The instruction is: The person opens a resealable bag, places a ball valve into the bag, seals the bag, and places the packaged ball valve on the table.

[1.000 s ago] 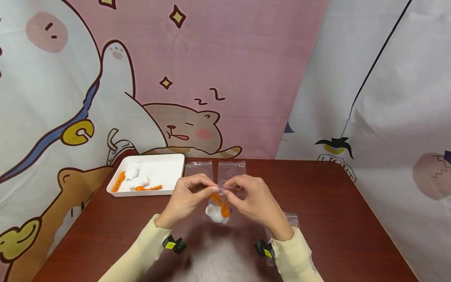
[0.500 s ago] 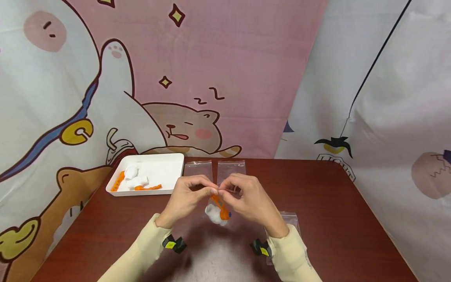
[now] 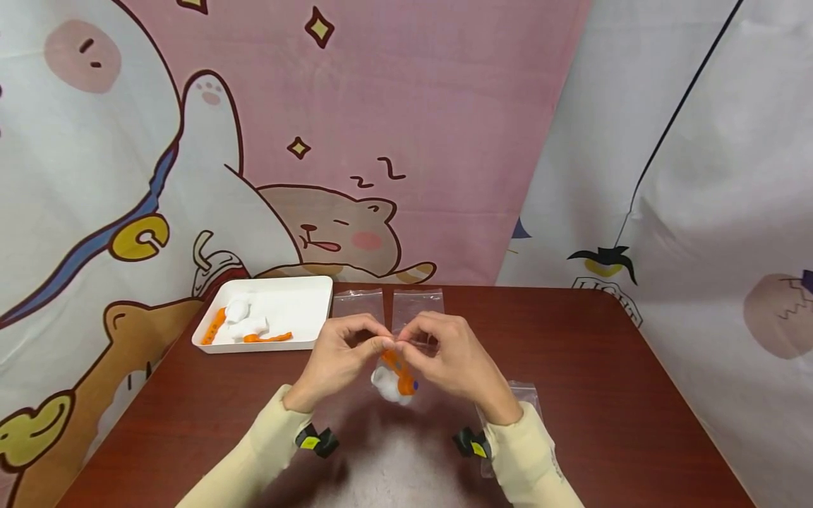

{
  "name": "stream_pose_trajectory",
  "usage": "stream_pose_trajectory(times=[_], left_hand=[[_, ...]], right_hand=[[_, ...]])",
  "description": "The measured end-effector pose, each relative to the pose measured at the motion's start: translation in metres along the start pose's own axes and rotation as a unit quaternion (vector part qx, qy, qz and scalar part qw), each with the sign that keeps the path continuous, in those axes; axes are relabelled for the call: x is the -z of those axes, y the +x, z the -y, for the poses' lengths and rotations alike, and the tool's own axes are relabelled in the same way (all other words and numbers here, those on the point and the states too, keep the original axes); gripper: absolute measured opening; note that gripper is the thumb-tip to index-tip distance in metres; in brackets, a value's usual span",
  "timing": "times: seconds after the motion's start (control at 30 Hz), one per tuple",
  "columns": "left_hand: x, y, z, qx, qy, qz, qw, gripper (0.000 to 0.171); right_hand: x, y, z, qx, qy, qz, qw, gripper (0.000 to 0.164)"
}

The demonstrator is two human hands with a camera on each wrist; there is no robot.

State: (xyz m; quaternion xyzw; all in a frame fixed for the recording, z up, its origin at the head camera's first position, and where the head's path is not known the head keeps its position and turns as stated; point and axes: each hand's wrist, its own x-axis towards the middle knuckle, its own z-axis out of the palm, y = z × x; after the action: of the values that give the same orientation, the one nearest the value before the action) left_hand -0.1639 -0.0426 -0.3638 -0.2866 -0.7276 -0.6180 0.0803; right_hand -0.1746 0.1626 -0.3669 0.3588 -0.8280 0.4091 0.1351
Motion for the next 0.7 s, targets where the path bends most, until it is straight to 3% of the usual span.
stream_pose_trajectory(times=[0.1,0.7], left_hand=[[0.0006,0.0,0.0002,0.003,0.006,-0.003,1.0,0.007],[0.0016,-0.0004,-0.001,-0.007,0.013,-0.009,0.9999,0.01]], right_hand=[[0.0,-0.0004,-0.0014,0.002,0.006,0.0,1.0,0.01],[-0.002,-0.003,-0.0011,0.008,0.029,-0.021,0.999,0.006]])
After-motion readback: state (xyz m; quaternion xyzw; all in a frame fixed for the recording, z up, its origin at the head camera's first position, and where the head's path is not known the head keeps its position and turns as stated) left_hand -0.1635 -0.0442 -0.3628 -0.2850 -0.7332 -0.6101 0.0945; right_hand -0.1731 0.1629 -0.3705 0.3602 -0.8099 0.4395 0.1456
